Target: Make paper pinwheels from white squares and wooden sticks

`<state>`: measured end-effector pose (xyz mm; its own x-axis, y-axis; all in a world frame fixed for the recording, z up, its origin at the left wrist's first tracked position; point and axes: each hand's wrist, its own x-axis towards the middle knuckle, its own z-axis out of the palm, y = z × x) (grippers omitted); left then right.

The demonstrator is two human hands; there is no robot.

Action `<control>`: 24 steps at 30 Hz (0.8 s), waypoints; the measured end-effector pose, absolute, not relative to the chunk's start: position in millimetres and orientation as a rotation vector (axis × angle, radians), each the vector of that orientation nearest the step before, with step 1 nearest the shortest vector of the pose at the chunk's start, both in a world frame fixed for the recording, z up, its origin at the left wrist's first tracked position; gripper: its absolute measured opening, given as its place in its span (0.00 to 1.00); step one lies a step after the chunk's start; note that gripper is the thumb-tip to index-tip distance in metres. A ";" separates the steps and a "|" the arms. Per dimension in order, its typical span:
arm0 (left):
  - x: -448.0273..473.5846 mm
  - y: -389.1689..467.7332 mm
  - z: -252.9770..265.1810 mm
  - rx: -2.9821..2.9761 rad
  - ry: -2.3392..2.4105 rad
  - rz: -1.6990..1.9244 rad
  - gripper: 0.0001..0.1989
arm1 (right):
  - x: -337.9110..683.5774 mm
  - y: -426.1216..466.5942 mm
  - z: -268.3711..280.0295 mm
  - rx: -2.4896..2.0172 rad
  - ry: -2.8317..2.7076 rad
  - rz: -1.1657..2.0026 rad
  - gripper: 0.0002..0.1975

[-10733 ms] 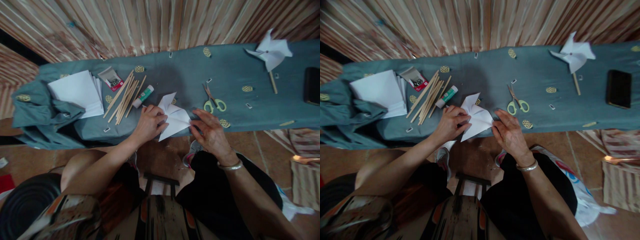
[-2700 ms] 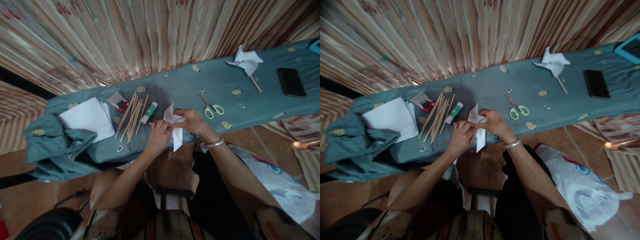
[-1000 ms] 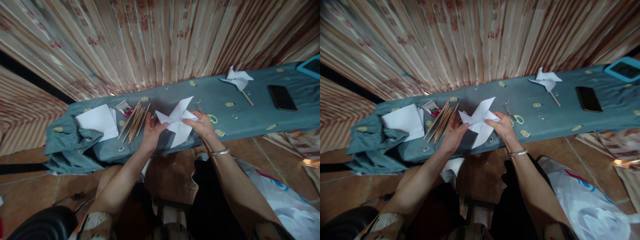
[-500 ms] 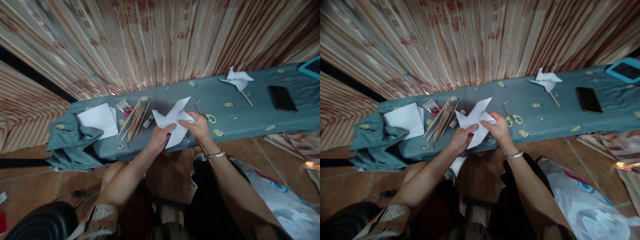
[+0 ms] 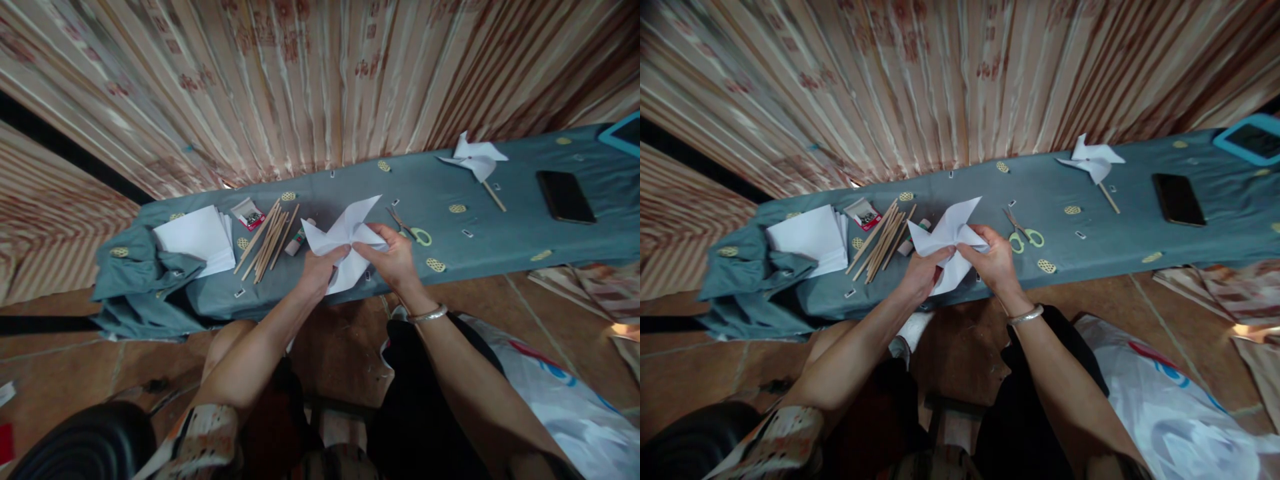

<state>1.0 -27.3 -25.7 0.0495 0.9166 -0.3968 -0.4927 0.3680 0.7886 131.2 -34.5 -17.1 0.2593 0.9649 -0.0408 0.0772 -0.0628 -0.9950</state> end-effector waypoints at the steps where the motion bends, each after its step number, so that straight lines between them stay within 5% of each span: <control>1: 0.8 -27.2 -26.3 0.520 1.040 1.151 0.20 | 131.6 -35.1 -16.7 -1.404 -1.070 1.011 0.24; 13: -97.4 28.2 37.4 0.521 1.172 1.795 0.12 | 150.9 -18.2 -13.8 -1.271 -1.013 1.037 0.25; 24: -161.4 31.9 40.4 0.512 1.324 2.016 0.13 | 109.9 4.4 -36.4 -1.368 -1.319 0.883 0.14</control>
